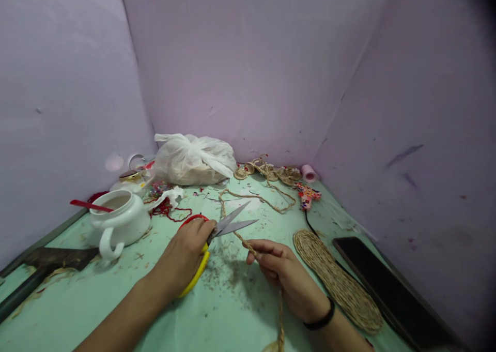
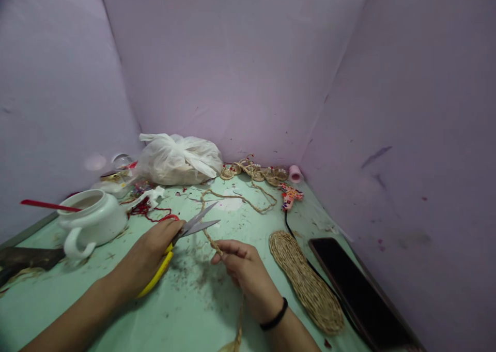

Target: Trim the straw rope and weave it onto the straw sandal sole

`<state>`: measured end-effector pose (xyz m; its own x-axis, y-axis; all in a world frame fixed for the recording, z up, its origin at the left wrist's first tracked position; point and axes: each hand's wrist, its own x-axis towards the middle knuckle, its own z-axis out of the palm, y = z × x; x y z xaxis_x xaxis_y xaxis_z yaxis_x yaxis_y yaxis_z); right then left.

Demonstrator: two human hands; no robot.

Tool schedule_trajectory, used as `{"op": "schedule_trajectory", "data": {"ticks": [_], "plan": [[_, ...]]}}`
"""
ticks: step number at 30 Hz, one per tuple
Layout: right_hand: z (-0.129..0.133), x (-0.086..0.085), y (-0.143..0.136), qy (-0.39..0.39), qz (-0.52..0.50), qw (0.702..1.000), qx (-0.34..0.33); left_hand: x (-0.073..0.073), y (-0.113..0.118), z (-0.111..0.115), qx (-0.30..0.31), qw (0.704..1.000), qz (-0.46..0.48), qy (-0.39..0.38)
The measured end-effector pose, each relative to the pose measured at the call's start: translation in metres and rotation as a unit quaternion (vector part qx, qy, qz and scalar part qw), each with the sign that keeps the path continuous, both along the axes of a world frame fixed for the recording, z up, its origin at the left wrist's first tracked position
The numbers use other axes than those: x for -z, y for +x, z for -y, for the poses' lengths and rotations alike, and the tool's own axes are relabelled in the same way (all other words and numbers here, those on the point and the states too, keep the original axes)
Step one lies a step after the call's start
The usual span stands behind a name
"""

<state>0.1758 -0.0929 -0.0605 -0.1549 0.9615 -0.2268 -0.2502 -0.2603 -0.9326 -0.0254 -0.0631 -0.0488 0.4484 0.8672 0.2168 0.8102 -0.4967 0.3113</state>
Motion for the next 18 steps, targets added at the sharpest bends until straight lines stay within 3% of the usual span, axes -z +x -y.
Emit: {"op": "schedule_trajectory", "data": {"ticks": [8,13,18], "plan": [[-0.0019,0.0044,-0.0004,0.021,-0.013,0.999,0.046,0.0018,0.0014,0.0039,-0.015,1.0,-0.014,0.011],[-0.0026,0.0035,-0.0007,-0.043,-0.115,0.992,0.042,0.0011,0.0044,0.003,-0.007,0.999,-0.031,0.005],[-0.0018,0.0027,0.0014,-0.066,-0.116,0.99,0.045,0.0038,0.0088,0.0055,0.018,0.998,-0.064,-0.002]]}}
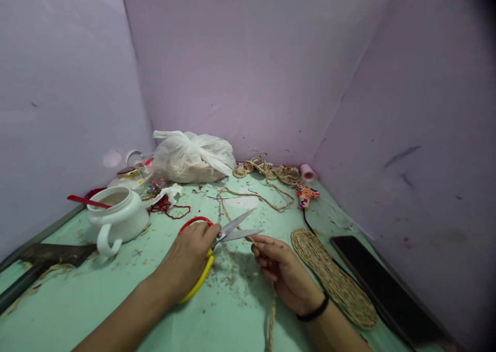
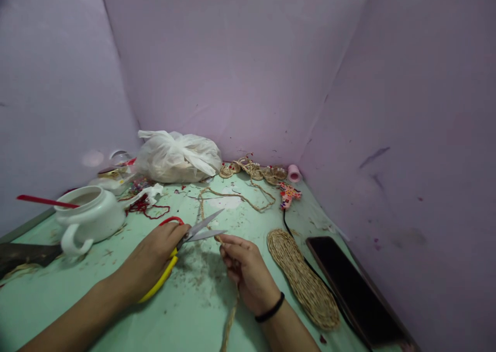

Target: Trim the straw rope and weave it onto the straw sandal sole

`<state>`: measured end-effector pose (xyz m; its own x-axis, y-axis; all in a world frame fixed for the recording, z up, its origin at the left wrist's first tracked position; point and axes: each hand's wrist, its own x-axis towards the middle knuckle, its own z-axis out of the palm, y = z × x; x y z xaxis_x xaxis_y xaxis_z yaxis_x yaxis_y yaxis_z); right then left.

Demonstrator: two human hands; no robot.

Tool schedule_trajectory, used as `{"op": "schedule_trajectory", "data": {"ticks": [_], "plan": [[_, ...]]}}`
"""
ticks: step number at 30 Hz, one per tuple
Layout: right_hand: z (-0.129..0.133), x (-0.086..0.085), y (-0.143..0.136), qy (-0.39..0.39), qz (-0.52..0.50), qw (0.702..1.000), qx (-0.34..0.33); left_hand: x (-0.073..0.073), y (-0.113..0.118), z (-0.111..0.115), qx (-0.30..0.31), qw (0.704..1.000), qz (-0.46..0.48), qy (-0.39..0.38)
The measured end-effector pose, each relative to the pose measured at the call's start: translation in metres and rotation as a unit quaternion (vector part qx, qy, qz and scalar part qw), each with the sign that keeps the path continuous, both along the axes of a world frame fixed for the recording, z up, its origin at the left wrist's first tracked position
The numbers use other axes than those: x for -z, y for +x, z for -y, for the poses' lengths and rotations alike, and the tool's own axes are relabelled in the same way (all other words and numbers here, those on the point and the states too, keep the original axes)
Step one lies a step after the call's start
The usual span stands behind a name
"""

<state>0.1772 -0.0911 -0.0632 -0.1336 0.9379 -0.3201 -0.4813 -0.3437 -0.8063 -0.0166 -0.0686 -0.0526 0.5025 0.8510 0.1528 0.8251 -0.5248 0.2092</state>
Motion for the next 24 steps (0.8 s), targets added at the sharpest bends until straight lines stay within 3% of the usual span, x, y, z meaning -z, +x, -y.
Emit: {"op": "schedule_trajectory", "data": {"ticks": [15,24], "plan": [[0.002,0.0,-0.006,0.026,0.07,0.997,-0.01,0.012,0.007,0.002,0.02,0.994,-0.077,0.074],[0.005,0.0,-0.008,0.035,0.088,0.995,0.002,0.011,0.01,0.005,0.007,0.995,-0.09,0.05]]}}
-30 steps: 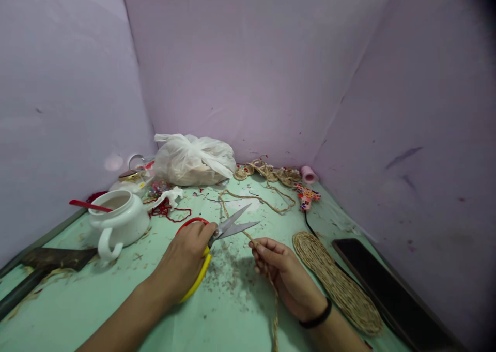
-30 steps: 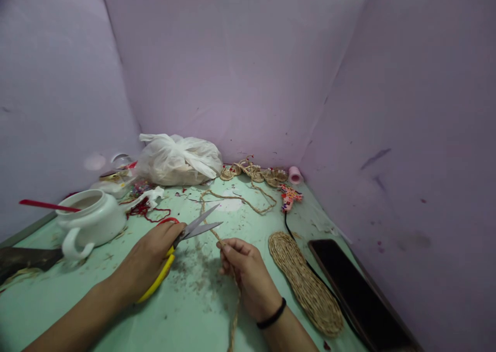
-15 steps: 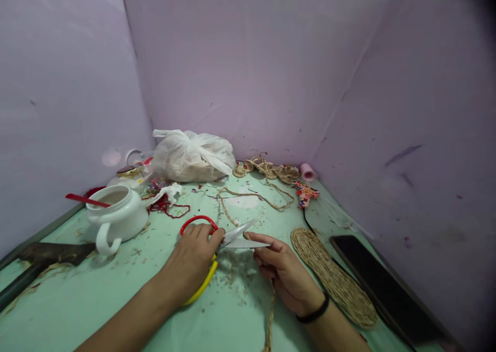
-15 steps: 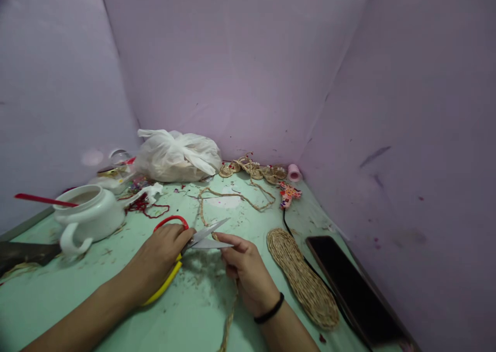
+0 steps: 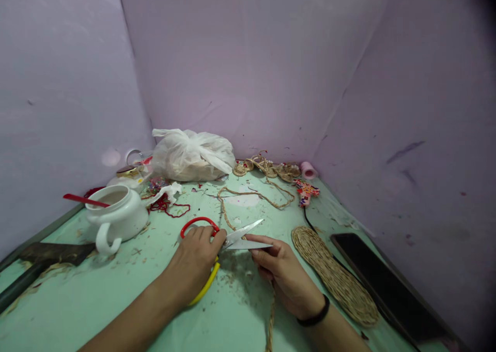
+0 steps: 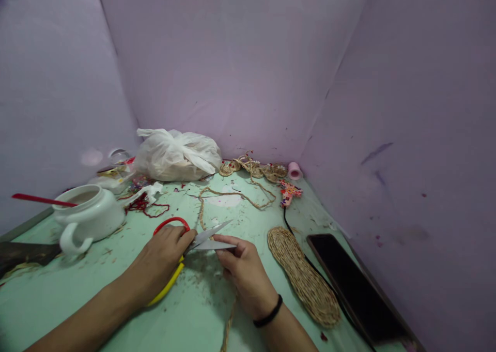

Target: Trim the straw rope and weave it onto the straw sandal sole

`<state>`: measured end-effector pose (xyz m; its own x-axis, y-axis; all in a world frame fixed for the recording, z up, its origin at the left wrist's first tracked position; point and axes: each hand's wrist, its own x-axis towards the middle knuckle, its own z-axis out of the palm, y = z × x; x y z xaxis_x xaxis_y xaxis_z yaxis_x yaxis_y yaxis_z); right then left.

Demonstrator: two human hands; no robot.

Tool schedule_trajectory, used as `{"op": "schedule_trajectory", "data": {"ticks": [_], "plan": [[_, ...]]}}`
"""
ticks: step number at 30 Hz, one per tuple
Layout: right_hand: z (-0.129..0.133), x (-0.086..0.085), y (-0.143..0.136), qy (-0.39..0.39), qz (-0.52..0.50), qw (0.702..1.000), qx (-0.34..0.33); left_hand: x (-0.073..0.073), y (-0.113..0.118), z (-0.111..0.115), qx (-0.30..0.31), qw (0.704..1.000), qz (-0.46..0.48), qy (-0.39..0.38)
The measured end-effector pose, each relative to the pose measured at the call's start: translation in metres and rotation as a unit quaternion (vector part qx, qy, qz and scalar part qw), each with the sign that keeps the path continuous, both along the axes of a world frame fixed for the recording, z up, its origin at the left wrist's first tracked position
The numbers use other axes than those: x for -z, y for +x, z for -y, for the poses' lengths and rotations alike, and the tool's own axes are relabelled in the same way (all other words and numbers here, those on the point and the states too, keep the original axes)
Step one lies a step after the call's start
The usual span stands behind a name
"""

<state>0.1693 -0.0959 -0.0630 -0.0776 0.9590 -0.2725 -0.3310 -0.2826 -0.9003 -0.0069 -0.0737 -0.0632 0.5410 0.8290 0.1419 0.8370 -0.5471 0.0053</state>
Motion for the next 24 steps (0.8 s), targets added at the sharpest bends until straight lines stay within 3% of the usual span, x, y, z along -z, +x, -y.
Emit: {"op": "schedule_trajectory", "data": {"ticks": [8,16,24], "plan": [[-0.0004,0.0044,-0.0015,0.023,0.06,0.998,0.025,-0.003,0.0004,0.0001,-0.001,0.999,0.011,-0.049],[0.0016,0.0051,-0.0004,0.015,0.019,1.0,0.016,-0.0013,0.0006,0.0018,-0.002,1.0,-0.001,-0.025],[0.0018,0.0015,0.0,0.023,0.025,0.999,0.004,-0.0067,0.0007,0.0019,-0.002,0.998,0.003,-0.065]]}}
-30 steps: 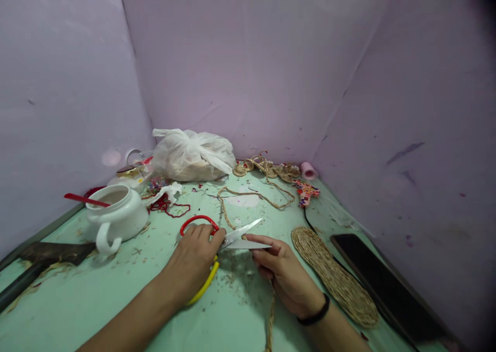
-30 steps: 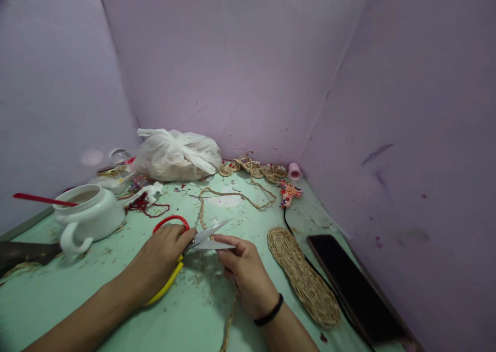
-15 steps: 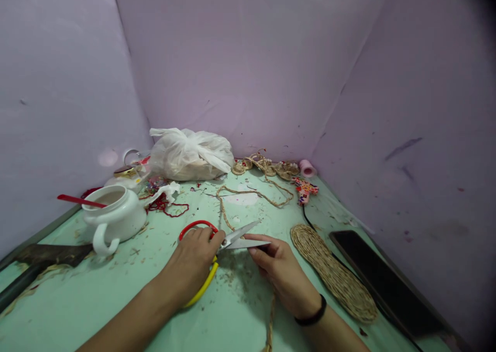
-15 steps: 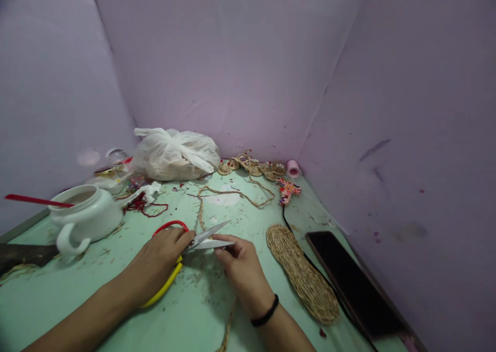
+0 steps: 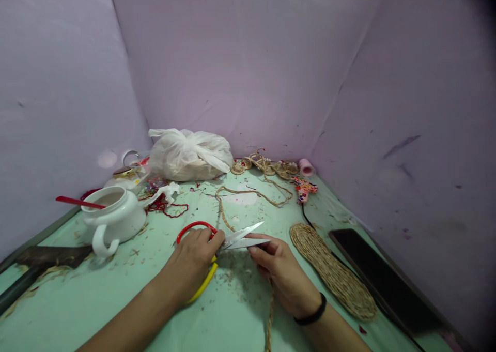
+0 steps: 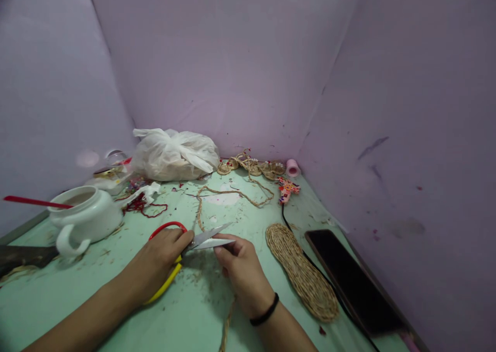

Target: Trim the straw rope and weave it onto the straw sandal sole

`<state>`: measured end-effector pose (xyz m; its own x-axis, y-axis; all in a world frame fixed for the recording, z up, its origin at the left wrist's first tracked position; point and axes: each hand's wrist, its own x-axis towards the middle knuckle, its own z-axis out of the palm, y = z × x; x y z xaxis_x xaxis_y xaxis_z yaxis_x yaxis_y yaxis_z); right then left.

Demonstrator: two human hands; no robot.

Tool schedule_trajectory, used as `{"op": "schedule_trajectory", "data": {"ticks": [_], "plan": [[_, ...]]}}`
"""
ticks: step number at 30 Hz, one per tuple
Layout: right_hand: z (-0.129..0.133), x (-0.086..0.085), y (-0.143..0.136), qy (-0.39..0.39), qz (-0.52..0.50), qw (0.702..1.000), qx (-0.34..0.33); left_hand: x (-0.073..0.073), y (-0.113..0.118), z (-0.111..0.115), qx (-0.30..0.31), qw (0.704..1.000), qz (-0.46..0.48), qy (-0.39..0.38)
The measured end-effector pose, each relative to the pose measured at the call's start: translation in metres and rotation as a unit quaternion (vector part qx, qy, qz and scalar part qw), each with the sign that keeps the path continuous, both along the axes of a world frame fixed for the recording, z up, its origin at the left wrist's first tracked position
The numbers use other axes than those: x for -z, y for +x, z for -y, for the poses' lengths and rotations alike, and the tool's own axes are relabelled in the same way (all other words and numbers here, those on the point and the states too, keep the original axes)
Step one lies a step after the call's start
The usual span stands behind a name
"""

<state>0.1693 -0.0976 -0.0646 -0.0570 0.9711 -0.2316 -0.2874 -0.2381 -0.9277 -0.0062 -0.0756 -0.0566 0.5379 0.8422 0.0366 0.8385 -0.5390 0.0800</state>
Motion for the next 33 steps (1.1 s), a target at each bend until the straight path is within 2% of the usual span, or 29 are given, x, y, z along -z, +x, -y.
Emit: {"op": "schedule_trajectory", "data": {"ticks": [5,10,14,16,19,22,29,33], "plan": [[-0.001,-0.003,-0.001,0.007,-0.041,0.999,-0.011,-0.001,-0.001,0.0,-0.002,1.0,0.011,-0.018],[-0.005,-0.002,0.0,-0.068,-0.132,0.989,-0.013,-0.004,-0.008,-0.004,-0.049,0.996,0.077,-0.021],[-0.007,0.0,0.004,-0.085,-0.107,0.991,0.014,-0.008,-0.012,-0.007,-0.088,0.988,0.126,-0.009],[-0.007,0.001,0.005,-0.085,-0.107,0.991,0.005,-0.008,-0.012,-0.007,-0.086,0.986,0.137,-0.025],[-0.007,0.003,0.005,-0.07,-0.11,0.99,-0.046,-0.006,-0.009,-0.007,-0.082,0.984,0.15,-0.046],[-0.007,0.005,0.005,-0.062,-0.108,0.991,-0.046,-0.003,-0.009,-0.008,-0.081,0.984,0.154,-0.039],[-0.008,0.008,0.007,-0.089,-0.2,0.972,-0.08,0.003,-0.009,-0.009,-0.047,0.994,0.099,-0.027],[-0.007,0.007,0.003,-0.058,-0.143,0.987,-0.051,0.006,-0.006,-0.009,-0.032,0.996,0.078,-0.011]]}}
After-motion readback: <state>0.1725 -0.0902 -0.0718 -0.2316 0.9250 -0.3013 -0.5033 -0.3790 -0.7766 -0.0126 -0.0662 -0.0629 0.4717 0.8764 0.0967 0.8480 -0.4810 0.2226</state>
